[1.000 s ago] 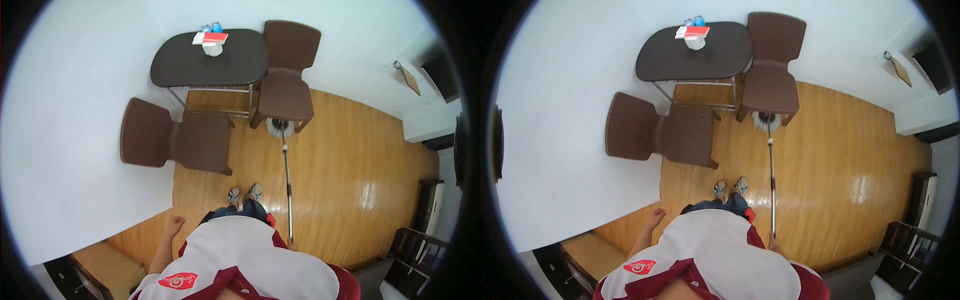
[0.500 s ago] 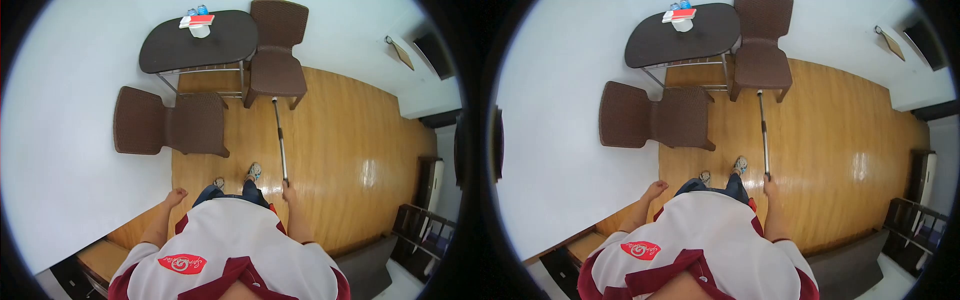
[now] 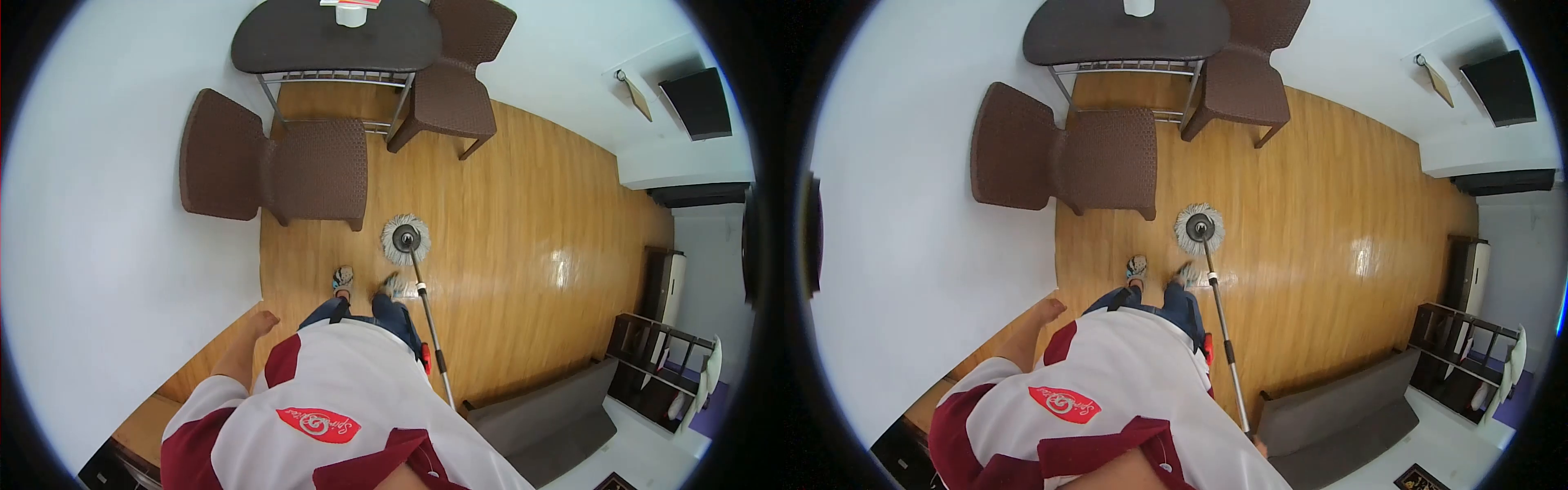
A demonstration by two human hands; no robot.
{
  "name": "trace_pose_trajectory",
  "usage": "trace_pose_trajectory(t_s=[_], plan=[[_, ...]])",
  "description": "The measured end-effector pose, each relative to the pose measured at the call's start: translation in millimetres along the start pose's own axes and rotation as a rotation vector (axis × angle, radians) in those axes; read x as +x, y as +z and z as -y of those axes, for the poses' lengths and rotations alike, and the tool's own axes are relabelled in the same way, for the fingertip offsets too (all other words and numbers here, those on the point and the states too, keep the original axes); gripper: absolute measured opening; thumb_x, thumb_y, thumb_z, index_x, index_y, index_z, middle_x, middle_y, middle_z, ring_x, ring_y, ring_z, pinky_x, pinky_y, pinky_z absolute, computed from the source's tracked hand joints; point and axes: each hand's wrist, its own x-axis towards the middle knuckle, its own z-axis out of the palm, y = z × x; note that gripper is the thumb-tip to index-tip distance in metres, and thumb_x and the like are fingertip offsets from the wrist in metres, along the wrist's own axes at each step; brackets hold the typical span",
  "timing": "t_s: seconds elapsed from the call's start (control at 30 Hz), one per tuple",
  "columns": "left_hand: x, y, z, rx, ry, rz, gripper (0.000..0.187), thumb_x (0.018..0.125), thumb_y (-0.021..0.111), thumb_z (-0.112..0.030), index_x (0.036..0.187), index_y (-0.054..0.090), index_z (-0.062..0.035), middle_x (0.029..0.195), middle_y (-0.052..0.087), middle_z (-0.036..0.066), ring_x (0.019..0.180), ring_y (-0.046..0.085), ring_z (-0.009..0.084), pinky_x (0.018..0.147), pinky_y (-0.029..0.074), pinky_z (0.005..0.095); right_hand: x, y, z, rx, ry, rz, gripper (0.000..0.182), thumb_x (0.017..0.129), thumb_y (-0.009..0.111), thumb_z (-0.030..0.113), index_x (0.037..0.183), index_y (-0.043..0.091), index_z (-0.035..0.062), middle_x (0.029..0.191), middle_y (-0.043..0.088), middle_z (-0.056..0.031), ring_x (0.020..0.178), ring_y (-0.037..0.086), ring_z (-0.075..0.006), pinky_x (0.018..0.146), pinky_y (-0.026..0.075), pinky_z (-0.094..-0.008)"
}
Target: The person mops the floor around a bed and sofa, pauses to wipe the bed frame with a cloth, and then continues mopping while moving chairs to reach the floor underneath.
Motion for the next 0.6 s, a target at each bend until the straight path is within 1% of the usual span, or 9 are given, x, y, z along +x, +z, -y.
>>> trace_pose_trajectory(t_s=[0.1, 0.13, 0.17, 0.2, 0.27, 0.33, 0.4, 0.47, 0.6], plan=[[15, 8, 23, 0.013, -0.051, -0.033, 0.035, 0.091, 0.059, -0.035, 0.103, 0.071, -0.0051, 0.104, 0.07, 0.017, 0.102, 0.065, 0.0364, 0.088, 0.051, 0.0425, 22, -23, 56, -0.091, -0.193, -0.091, 0.051, 0.089, 0.064, 0.048, 0.106, 0.069, 0.0001, 0.091, 0.068, -0.0289, 0.086, 0.068, -0.0421, 0.078, 0.053, -0.0464], [20, 10, 24, 0.019, -0.083, -0.038, 0.036, 0.091, 0.059, -0.037, 0.104, 0.071, -0.0051, 0.104, 0.071, 0.017, 0.101, 0.065, 0.0368, 0.087, 0.051, 0.0421, 21, -38, 115, -0.172, -0.171, -0.031, 0.056, 0.095, 0.053, 0.052, 0.114, 0.066, 0.0006, 0.099, 0.067, -0.0294, 0.096, 0.064, -0.0467, 0.083, 0.05, -0.0494], [33, 16, 30, 0.078, 0.052, -0.104, 0.034, 0.091, 0.06, -0.036, 0.1, 0.071, -0.0042, 0.094, 0.07, 0.016, 0.091, 0.066, 0.0333, 0.08, 0.051, 0.042, 63, -14, 103, -0.105, -0.267, -0.074, 0.06, 0.094, 0.053, 0.055, 0.118, 0.065, 0.0008, 0.103, 0.067, -0.0294, 0.102, 0.063, -0.0442, 0.086, 0.05, -0.0477], [44, 23, 36, 0.139, 0.188, -0.167, 0.032, 0.09, 0.062, -0.034, 0.096, 0.07, -0.0034, 0.083, 0.069, 0.015, 0.081, 0.067, 0.0298, 0.072, 0.051, 0.042, 53, -26, 173, -0.006, -0.193, -0.009, 0.062, 0.094, 0.051, 0.056, 0.121, 0.063, 0.0017, 0.106, 0.067, -0.0283, 0.101, 0.063, -0.045, 0.086, 0.05, -0.0471], [27, 1, -22, -0.08, 0.042, -0.112, 0.037, 0.09, 0.062, -0.037, 0.102, 0.07, -0.0024, 0.087, 0.07, 0.016, 0.082, 0.067, 0.0285, 0.074, 0.052, 0.0395, 86, 3, 223, 0.033, -0.391, -0.163, 0.06, 0.097, 0.05, 0.054, 0.118, 0.064, -0.0002, 0.089, 0.069, -0.0243, 0.084, 0.069, -0.0388, 0.074, 0.052, -0.0439], [35, 2, -42, -0.099, 0.04, -0.153, 0.039, 0.09, 0.064, -0.038, 0.102, 0.07, -0.0009, 0.088, 0.071, 0.016, 0.083, 0.067, 0.0252, 0.073, 0.052, 0.0378, 92, 14, 277, 0.113, -0.232, 0.105, 0.057, 0.098, 0.05, 0.053, 0.122, 0.058, 0.0018, 0.065, 0.06, -0.0119, 0.052, 0.06, -0.0214, 0.051, 0.049, -0.037], [20, -9, -81, -0.124, 0.112, -0.163, 0.041, 0.091, 0.062, -0.04, 0.108, 0.069, -0.0035, 0.103, 0.071, 0.016, 0.098, 0.068, 0.0298, 0.084, 0.052, 0.0382, 92, 44, 283, 0.247, -0.162, 0.268, 0.056, 0.098, 0.051, 0.049, 0.13, 0.054, 0.0026, 0.065, 0.06, -0.0115, 0.05, 0.058, -0.0197, 0.046, 0.047, -0.0357], [10, -4, -101, -0.056, 0.243, -0.177, 0.041, 0.09, 0.064, -0.04, 0.111, 0.068, -0.0052, 0.105, 0.071, 0.015, 0.099, 0.068, 0.0294, 0.085, 0.053, 0.038, 64, 60, 274, 0.3, -0.213, 0.212, 0.05, 0.098, 0.054, 0.044, 0.122, 0.057, 0.0001, 0.083, 0.067, -0.0237, 0.062, 0.066, -0.0322, 0.064, 0.055, -0.0429], [-23, 31, -177, 0.194, 0.392, -0.027, 0.039, 0.09, 0.065, -0.037, 0.116, 0.065, -0.0075, 0.11, 0.07, 0.015, 0.103, 0.067, 0.029, 0.088, 0.052, 0.0385, 89, 150, 191, 0.289, -0.421, -0.089, 0.054, 0.097, 0.056, 0.044, 0.137, 0.052, 0.007, 0.084, 0.068, -0.0185, 0.069, 0.067, -0.0279, 0.06, 0.052, -0.0393]])
